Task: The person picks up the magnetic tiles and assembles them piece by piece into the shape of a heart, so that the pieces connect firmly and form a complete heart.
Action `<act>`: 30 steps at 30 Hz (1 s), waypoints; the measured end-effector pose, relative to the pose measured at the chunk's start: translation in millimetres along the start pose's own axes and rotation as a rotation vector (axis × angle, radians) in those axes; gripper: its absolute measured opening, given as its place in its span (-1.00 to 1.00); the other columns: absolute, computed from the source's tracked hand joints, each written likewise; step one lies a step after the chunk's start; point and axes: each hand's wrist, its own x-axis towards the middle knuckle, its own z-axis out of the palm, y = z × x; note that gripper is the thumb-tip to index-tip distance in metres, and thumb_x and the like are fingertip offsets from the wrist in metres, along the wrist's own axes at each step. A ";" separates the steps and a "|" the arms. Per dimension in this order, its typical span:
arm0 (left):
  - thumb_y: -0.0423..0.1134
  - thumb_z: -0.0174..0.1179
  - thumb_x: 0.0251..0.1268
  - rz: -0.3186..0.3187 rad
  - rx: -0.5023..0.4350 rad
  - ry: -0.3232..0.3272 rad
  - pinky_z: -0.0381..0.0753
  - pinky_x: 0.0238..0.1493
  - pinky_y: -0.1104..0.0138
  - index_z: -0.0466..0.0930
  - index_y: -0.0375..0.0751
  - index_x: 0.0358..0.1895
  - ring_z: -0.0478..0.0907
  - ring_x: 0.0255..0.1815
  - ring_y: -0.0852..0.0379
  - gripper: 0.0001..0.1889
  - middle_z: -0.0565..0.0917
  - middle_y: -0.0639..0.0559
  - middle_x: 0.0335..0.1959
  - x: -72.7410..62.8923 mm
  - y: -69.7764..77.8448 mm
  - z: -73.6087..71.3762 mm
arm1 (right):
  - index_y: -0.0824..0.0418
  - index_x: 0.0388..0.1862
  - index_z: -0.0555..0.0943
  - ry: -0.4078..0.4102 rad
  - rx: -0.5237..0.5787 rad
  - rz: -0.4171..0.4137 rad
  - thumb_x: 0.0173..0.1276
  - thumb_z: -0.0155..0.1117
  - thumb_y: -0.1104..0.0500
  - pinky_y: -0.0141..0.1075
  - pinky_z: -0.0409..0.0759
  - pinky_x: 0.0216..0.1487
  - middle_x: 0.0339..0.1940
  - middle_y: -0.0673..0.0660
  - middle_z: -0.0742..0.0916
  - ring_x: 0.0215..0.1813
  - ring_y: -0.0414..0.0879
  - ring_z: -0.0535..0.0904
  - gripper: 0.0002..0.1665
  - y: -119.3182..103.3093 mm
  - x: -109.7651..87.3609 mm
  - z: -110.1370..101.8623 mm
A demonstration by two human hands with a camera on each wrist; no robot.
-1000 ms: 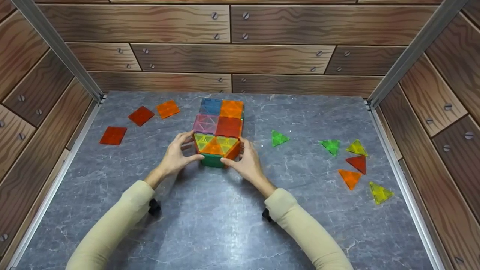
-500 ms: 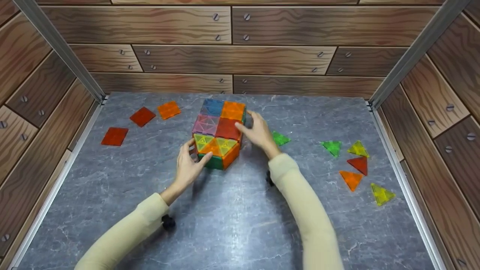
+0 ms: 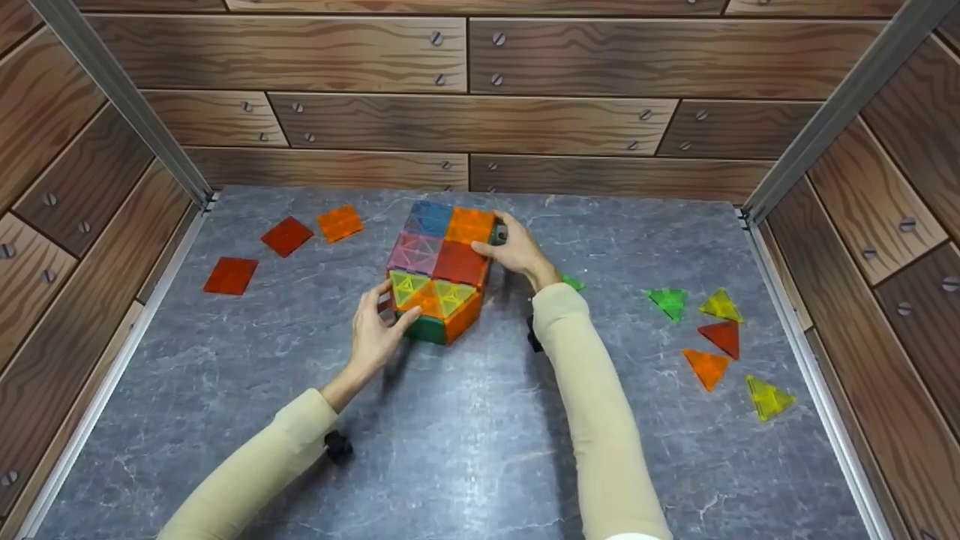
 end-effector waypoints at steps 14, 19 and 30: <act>-0.22 0.42 0.38 -0.035 -0.158 -0.219 0.63 0.40 0.00 0.43 -0.28 0.51 0.57 0.44 -0.26 -0.33 0.53 -0.28 0.47 48.1 -24.3 -42.3 | 0.26 0.73 0.10 0.136 -0.075 -0.024 0.41 0.43 -0.24 0.19 0.49 0.51 0.66 0.40 0.28 0.58 0.32 0.38 0.17 13.8 -20.4 4.6; -0.21 0.39 0.42 -0.009 -0.093 -0.147 0.68 0.34 0.01 0.51 -0.32 0.43 0.64 0.34 -0.23 -0.42 0.63 -0.29 0.36 48.8 -22.5 -45.1 | 0.29 0.62 0.29 0.218 -0.095 -0.010 0.34 0.49 -0.27 0.14 0.60 0.41 0.49 0.39 0.48 0.44 0.28 0.54 0.10 16.7 -26.8 8.5; 0.15 0.66 -0.01 0.042 0.155 -0.190 0.42 0.55 -0.16 0.25 -0.28 0.62 0.42 0.51 -0.30 0.16 0.41 -0.32 0.51 31.4 -16.6 -32.7 | 0.29 0.56 0.37 0.312 -0.162 -0.013 0.31 0.49 -0.33 0.13 0.61 0.39 0.40 0.37 0.57 0.36 0.26 0.61 0.08 23.0 -37.9 18.4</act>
